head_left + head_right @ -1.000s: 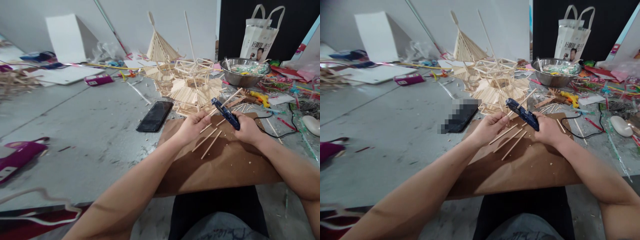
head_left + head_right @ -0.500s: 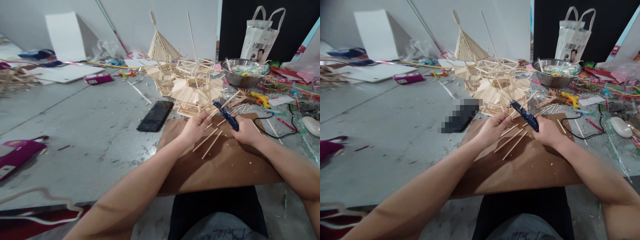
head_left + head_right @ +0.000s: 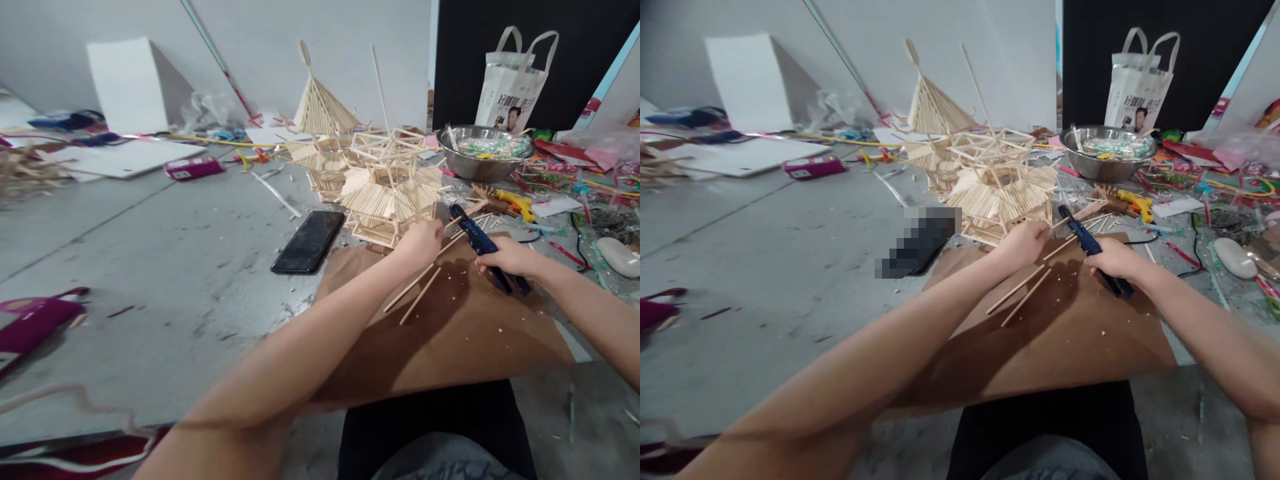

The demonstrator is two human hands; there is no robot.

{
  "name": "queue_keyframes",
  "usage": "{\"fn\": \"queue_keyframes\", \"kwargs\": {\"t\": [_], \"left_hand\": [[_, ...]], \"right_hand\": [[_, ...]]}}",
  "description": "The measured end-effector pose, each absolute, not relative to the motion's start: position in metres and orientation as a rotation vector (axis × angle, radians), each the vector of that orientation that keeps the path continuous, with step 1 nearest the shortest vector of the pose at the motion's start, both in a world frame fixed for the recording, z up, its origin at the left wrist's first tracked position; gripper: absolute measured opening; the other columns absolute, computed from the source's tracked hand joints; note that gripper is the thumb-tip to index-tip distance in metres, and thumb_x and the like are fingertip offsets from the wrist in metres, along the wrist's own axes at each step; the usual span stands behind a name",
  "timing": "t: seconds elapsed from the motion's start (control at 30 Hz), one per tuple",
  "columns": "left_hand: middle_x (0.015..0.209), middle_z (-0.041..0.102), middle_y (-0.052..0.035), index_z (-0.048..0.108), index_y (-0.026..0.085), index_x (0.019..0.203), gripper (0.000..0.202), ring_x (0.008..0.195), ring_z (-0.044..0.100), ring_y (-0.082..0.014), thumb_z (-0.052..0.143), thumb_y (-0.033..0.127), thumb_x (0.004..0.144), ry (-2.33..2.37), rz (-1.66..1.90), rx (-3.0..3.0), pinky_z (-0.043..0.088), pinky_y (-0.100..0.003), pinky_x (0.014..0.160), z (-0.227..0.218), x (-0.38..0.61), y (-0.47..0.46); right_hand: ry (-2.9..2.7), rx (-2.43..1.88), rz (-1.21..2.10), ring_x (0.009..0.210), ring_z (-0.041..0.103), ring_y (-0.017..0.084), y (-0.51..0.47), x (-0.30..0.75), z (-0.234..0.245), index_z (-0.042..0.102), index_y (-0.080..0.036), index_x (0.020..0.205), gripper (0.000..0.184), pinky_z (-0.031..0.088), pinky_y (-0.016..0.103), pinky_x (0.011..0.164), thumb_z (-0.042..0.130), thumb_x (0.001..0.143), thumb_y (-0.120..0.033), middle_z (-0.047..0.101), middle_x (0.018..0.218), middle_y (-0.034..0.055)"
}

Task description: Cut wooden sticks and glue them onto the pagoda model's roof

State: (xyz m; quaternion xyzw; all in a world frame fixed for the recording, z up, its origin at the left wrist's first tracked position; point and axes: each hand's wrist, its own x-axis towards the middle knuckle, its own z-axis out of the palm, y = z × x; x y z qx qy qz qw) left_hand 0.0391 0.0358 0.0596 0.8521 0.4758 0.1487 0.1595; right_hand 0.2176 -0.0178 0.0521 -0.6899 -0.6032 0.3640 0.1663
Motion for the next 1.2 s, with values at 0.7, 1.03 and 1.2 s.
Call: {"fn": "queue_keyframes", "kwargs": {"t": [0.7,1.03,1.2], "left_hand": [[0.085,0.064,-0.0108,0.059,0.017,0.089,0.032,0.078,0.061,-0.0213,0.030,0.030,0.084,1.475,0.207,2.402,0.044,-0.030,0.067,0.015,0.040,0.042],[0.081,0.063,-0.0079,0.057,0.018,0.090,0.033,0.076,0.060,-0.0202,0.027,0.031,0.086,1.462,0.340,2.396,0.043,-0.029,0.065,0.027,0.034,0.036],[0.079,0.063,-0.0064,0.055,0.020,0.094,0.032,0.073,0.059,-0.0191,0.025,0.031,0.086,1.476,0.466,2.442,0.041,-0.027,0.061,0.032,0.032,0.032]], "right_hand": [[-1.581,-2.151,1.143,0.033,0.049,0.014,-0.016,0.206,0.027,0.044,-0.017,0.046,0.016,0.040,0.024,0.035,0.049,0.062,-0.019,0.048,0.035,0.0009],[-1.264,-1.776,1.774,0.056,0.060,0.016,-0.016,0.217,0.057,0.054,-0.013,0.069,0.010,0.049,0.026,0.053,0.051,0.059,-0.011,0.064,0.060,0.0070],[-1.148,-1.508,1.895,0.074,0.062,0.019,-0.021,0.220,0.068,0.054,-0.014,0.076,0.022,0.049,0.027,0.060,0.047,0.056,-0.007,0.066,0.076,0.0084]]}}
